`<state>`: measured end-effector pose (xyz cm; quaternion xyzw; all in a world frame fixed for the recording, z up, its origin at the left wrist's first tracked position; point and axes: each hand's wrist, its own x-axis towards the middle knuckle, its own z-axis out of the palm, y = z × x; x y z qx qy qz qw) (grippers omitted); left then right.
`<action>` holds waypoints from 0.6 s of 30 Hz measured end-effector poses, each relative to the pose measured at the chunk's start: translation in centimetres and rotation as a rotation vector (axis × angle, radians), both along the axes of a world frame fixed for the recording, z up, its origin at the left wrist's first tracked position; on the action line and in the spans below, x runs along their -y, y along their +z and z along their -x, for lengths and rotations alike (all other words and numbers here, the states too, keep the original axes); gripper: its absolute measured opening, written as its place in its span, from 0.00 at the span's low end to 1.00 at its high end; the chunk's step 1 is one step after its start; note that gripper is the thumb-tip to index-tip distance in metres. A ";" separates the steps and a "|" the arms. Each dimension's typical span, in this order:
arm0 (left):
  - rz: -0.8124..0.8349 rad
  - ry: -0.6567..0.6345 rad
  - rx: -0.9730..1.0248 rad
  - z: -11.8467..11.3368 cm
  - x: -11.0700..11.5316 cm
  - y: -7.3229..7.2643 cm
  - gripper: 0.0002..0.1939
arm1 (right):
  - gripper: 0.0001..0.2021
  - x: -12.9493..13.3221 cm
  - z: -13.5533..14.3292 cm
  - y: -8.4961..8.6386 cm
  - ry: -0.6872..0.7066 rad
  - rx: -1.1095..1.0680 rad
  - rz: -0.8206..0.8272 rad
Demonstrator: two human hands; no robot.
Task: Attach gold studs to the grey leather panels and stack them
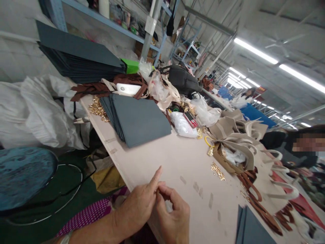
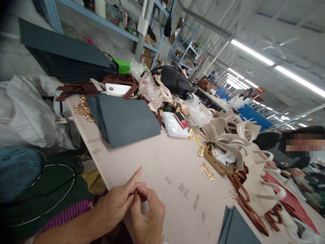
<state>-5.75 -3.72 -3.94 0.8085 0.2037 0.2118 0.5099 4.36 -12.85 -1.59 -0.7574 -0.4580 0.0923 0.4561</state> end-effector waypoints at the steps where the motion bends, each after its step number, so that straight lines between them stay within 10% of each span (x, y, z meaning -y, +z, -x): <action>1: -0.009 -0.002 -0.020 0.0 0.0 0.0 0.37 | 0.09 -0.2 0.1 0.1 -0.015 0.007 -0.004; 18: -0.075 0.016 -0.074 -1.0 -1.1 -0.4 0.36 | 0.08 -2.6 0.5 0.4 -0.098 -0.092 0.035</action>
